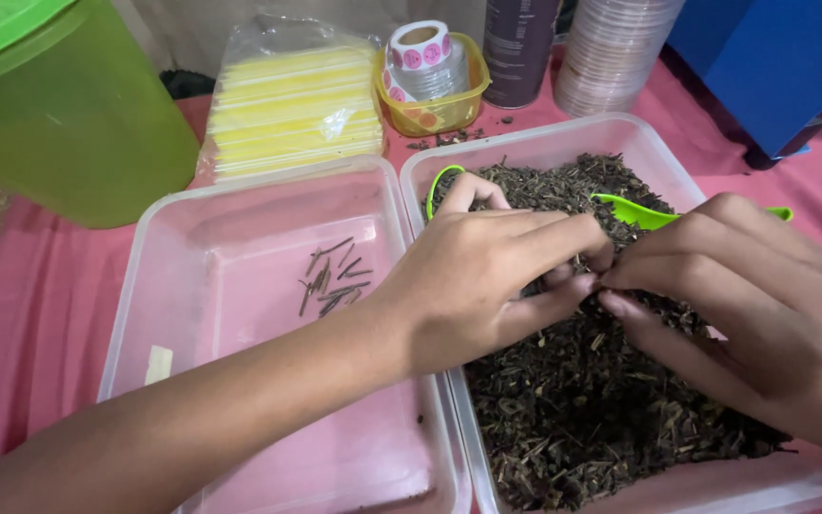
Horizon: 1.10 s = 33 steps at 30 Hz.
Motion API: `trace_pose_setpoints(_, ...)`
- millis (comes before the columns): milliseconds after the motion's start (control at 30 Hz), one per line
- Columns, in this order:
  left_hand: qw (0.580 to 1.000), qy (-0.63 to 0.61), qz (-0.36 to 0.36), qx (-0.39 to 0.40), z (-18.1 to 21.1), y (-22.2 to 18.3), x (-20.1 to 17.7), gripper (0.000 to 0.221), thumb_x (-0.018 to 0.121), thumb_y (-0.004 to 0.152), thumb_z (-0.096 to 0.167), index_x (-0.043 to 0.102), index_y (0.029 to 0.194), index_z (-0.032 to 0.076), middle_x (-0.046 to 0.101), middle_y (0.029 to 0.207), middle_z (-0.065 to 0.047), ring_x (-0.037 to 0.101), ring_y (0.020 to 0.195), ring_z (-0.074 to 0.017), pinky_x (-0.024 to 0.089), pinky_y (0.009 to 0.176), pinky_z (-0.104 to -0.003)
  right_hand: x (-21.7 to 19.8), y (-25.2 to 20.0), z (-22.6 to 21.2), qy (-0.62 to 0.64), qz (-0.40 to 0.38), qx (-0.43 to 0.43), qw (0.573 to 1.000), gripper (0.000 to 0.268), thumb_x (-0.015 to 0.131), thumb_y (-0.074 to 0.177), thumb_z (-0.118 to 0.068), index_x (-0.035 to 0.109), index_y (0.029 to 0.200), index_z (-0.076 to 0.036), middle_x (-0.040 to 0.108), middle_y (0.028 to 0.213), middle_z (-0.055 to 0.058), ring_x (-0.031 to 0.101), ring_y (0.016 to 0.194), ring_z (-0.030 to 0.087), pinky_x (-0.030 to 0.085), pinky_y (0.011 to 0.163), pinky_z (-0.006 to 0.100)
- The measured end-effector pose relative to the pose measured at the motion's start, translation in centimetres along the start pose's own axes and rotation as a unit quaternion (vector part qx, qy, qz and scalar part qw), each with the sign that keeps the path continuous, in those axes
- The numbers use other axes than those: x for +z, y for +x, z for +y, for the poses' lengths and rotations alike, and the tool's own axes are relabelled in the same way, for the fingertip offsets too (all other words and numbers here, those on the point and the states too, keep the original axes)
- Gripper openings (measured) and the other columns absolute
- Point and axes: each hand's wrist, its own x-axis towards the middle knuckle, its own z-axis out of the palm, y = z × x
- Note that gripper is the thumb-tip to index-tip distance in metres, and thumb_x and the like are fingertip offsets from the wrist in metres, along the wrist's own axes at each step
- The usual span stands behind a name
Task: Sorting tea leaves by manually removing stems and twigs into a separate container
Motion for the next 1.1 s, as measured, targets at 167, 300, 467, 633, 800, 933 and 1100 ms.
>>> trace_pose_setpoints(167,0.996,0.061,0.041,0.042,0.1,0.0,0.2,0.029,0.034,0.108,0.037,0.055,0.104,0.018,0.061,0.089,0.007,0.06,0.081,-0.0177,0.029,0.091,-0.041,-0.2,0.1,-0.1,-0.005,0.018,0.018,1.0,0.013,0.07,0.094,-0.006,0.061,0.097,0.004,0.066,0.091,0.013,0.061,0.08,0.028,0.048,0.075,0.037)
trace_pose_setpoints(300,0.994,0.082,0.051,0.053,0.2,0.1,0.0,0.02,0.043,0.107,0.031,0.056,0.103,0.016,0.06,0.094,0.003,0.053,0.083,-0.0215,0.027,0.082,-0.041,0.1,0.0,0.8,-0.002,0.012,0.007,1.0,0.012,0.065,0.096,-0.009,0.06,0.093,0.001,0.065,0.091,0.01,0.056,0.078,0.027,0.043,0.073,0.036)
trace_pose_setpoints(467,0.993,0.073,0.063,0.068,0.0,0.4,-0.2,0.011,0.062,0.096,0.024,0.053,0.099,0.019,0.06,0.088,0.007,0.055,0.085,-0.0202,0.028,0.078,-0.039,-0.4,-0.2,1.3,-0.025,-0.049,0.047,0.997,0.014,0.064,0.096,-0.021,0.063,0.094,-0.007,0.066,0.089,0.004,0.062,0.079,0.023,0.042,0.073,0.039)
trace_pose_setpoints(633,0.977,0.171,0.055,0.115,-0.2,0.6,-1.7,0.017,0.064,0.096,0.025,0.054,0.103,0.014,0.064,0.094,-0.001,0.057,0.088,-0.0254,0.035,0.077,-0.043,-1.1,1.7,-0.6,-0.021,-0.052,0.016,0.998,0.012,0.062,0.097,-0.014,0.064,0.098,-0.003,0.065,0.102,0.01,0.062,0.089,0.027,0.043,0.082,0.04)
trace_pose_setpoints(800,0.965,0.24,0.019,0.103,0.3,-2.6,-5.9,0.016,0.064,0.097,0.027,0.055,0.101,0.014,0.067,0.096,-0.002,0.059,0.092,-0.028,0.035,0.078,-0.046,0.4,4.6,-1.6,-0.098,-0.069,-0.078,0.99,0.021,0.066,0.095,-0.018,0.064,0.109,-0.002,0.063,0.11,0.015,0.06,0.092,0.038,0.05,0.078,0.049)
trace_pose_setpoints(933,0.976,0.21,-0.044,-0.045,0.0,-6.4,-7.9,0.02,0.068,0.096,0.028,0.054,0.096,0.013,0.068,0.087,-0.002,0.061,0.092,-0.0297,0.037,0.079,-0.048,2.5,8.7,-3.5,-0.278,-0.083,-0.167,0.942,0.012,0.061,0.096,-0.03,0.06,0.095,-0.018,0.06,0.096,0.002,0.06,0.089,0.028,0.047,0.077,0.042)
trace_pose_setpoints(1100,0.95,0.178,-0.091,-0.239,-2.4,-8.7,-8.7,0.011,0.068,0.088,0.024,0.064,0.094,0.017,0.073,0.083,-0.004,0.067,0.085,-0.0342,0.043,0.073,-0.053,9.2,13.4,-2.5,-0.311,-0.075,-0.237,0.917,0.005,0.066,0.087,-0.031,0.066,0.083,-0.027,0.062,0.083,-0.007,0.065,0.087,0.023,0.048,0.068,0.04)
